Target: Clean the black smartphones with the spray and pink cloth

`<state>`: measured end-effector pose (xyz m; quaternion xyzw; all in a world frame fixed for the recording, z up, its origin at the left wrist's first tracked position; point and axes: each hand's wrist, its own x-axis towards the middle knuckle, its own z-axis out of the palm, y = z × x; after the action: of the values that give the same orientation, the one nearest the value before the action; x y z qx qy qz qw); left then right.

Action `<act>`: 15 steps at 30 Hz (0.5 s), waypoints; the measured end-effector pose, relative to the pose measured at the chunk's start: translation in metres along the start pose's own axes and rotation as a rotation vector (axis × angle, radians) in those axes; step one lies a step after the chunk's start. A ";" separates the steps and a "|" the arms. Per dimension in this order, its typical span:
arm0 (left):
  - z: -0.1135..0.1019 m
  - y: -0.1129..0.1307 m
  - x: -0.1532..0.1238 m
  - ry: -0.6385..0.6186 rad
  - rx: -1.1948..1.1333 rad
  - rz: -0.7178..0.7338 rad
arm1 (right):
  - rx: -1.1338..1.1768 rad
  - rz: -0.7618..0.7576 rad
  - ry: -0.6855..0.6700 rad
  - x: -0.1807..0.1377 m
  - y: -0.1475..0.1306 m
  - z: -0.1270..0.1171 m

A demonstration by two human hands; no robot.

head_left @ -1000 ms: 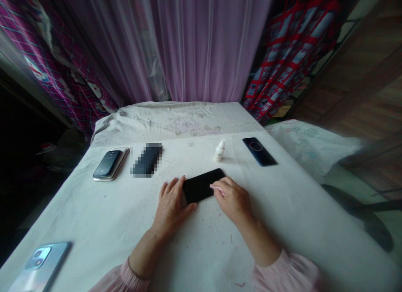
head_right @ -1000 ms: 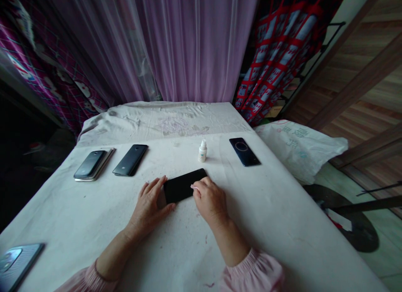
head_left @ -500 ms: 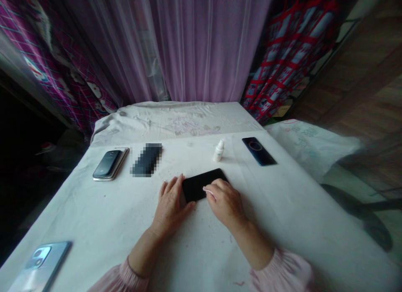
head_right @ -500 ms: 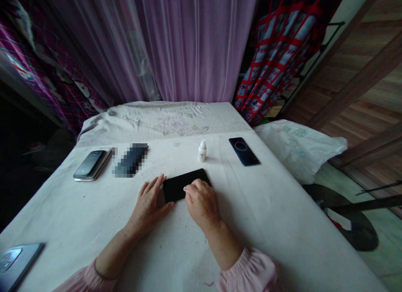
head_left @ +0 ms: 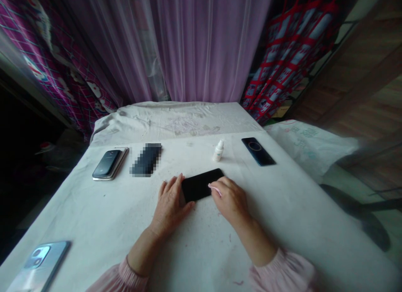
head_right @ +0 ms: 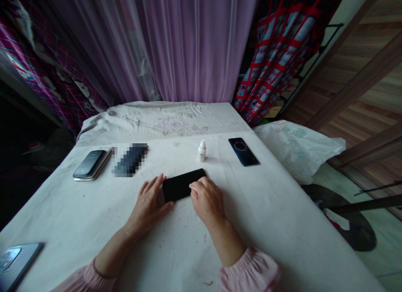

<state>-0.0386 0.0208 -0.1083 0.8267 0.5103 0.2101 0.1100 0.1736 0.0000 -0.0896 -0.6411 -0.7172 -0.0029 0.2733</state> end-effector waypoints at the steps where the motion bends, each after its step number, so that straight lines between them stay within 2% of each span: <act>1: 0.000 0.000 0.000 0.002 0.002 0.000 | 0.006 -0.027 -0.005 0.000 -0.006 0.002; 5: 0.000 0.001 0.000 -0.005 0.000 -0.010 | 0.016 -0.067 -0.039 0.001 -0.014 0.002; 12: -0.003 0.001 0.001 -0.034 -0.011 -0.018 | -0.060 0.122 0.006 0.005 0.023 -0.011; 15: -0.003 0.001 0.001 -0.047 -0.012 -0.024 | -0.075 0.120 0.001 0.004 0.024 -0.010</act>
<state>-0.0385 0.0208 -0.1053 0.8247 0.5160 0.1923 0.1293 0.1994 0.0047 -0.0876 -0.6929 -0.6766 -0.0138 0.2489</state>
